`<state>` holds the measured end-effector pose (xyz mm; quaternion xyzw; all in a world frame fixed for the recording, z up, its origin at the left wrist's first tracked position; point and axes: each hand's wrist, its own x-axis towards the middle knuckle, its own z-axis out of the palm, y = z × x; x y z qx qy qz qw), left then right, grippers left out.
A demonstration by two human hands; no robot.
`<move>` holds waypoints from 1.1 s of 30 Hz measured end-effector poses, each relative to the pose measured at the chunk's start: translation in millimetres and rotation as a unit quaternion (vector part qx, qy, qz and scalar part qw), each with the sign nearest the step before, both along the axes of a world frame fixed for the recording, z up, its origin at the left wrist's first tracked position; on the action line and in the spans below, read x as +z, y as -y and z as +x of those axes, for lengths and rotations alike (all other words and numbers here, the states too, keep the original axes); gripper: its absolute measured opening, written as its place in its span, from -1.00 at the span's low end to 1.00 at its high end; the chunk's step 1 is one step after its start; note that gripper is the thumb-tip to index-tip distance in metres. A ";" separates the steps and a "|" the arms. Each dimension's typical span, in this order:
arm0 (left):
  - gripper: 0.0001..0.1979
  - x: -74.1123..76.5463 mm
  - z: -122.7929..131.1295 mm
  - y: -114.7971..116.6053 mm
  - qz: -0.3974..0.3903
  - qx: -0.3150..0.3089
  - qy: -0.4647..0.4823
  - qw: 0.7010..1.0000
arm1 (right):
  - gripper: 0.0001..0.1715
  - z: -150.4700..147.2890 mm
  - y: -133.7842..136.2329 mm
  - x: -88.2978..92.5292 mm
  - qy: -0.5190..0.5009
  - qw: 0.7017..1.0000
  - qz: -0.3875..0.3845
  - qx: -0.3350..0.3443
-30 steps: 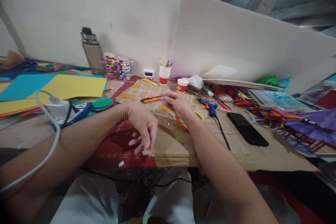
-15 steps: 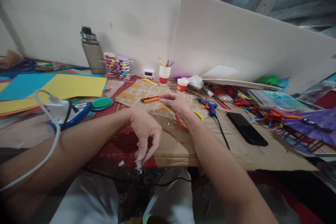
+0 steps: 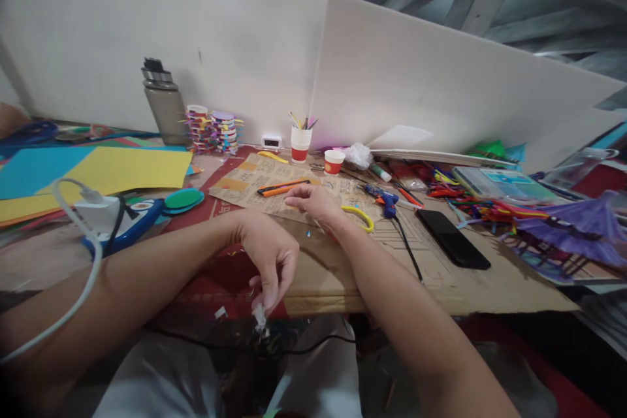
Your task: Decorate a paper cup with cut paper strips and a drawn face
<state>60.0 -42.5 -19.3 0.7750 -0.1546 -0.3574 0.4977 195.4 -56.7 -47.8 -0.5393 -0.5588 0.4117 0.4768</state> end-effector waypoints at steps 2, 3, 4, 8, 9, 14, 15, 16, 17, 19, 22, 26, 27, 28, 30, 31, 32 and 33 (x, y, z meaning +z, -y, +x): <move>-0.87 -1.0 0.1 0.9 -0.013 0.011 0.018 1.000 | -0.76 -2.0 0.9 1.3 0.009 1.000 -0.001 0.005; -0.89 -1.2 0.1 0.9 -0.014 0.015 0.024 0.999 | -0.75 -2.6 1.1 1.8 0.013 1.000 -0.001 0.007; -0.91 -1.0 -0.1 0.7 -0.013 0.016 0.025 0.999 | -0.74 -3.0 1.0 2.1 0.015 1.000 0.000 0.010; -0.85 4.5 -2.3 -1.0 -0.019 -0.022 -0.008 1.000 | -0.66 -2.5 -1.4 0.4 0.025 1.000 0.002 0.010; -0.82 6.3 -3.1 -1.4 -0.027 -0.033 -0.014 0.999 | -0.63 -1.8 -2.5 -0.8 0.034 0.999 0.000 0.008; -0.77 9.5 -6.2 -1.8 -0.062 0.009 0.012 0.998 | -0.46 1.3 -8.1 -8.4 0.071 0.997 0.004 0.023; -0.79 8.6 -6.2 -1.6 -0.056 0.019 0.018 0.998 | -0.44 1.1 -8.7 -9.4 0.062 0.998 0.006 0.031; -0.80 7.4 -6.1 -1.3 -0.048 0.024 0.019 0.998 | -0.43 0.5 -8.9 -10.0 0.049 0.998 0.008 0.038; -0.80 6.3 -5.9 -1.1 -0.041 0.022 0.013 0.999 | -0.41 -0.5 -8.8 -10.0 0.034 0.998 0.009 0.043; -0.80 5.1 -5.7 -1.0 -0.036 0.008 -0.017 0.999 | -0.38 -2.5 -7.4 -8.6 0.005 0.999 0.013 0.046; -0.74 7.7 -7.3 -2.8 -0.036 -0.009 -0.059 0.998 | -0.34 -3.1 -5.4 -5.8 -0.007 0.999 0.025 0.044; -0.73 15.2 -11.6 -7.1 -0.026 0.069 -0.001 0.997 | -0.40 1.6 -7.8 -5.6 0.025 0.998 0.044 0.029; -0.74 16.4 -12.2 -7.6 -0.028 0.091 0.020 0.995 | -0.45 2.7 -8.5 -5.8 0.030 0.998 0.045 0.022; -0.75 16.9 -12.4 -7.7 -0.031 0.102 0.030 0.994 | -0.50 3.4 -8.8 -5.6 0.033 0.998 0.044 0.016; -0.76 16.4 -11.7 -6.9 -0.031 0.083 0.008 0.996 | -0.60 3.7 -7.5 -4.0 0.039 0.998 0.040 0.015; -0.75 15.5 -11.0 -6.3 -0.032 0.061 -0.017 0.997 | -0.65 3.4 -6.1 -2.6 0.038 0.998 0.038 0.020; -0.73 14.4 -10.3 -5.9 -0.036 0.039 -0.042 0.998 | -0.69 3.0 -4.3 -0.9 0.034 0.998 0.035 0.028; -0.71 13.4 -9.9 -5.9 -0.044 0.021 -0.060 0.997 | -0.73 2.7 -2.4 0.9 0.026 0.998 0.030 0.040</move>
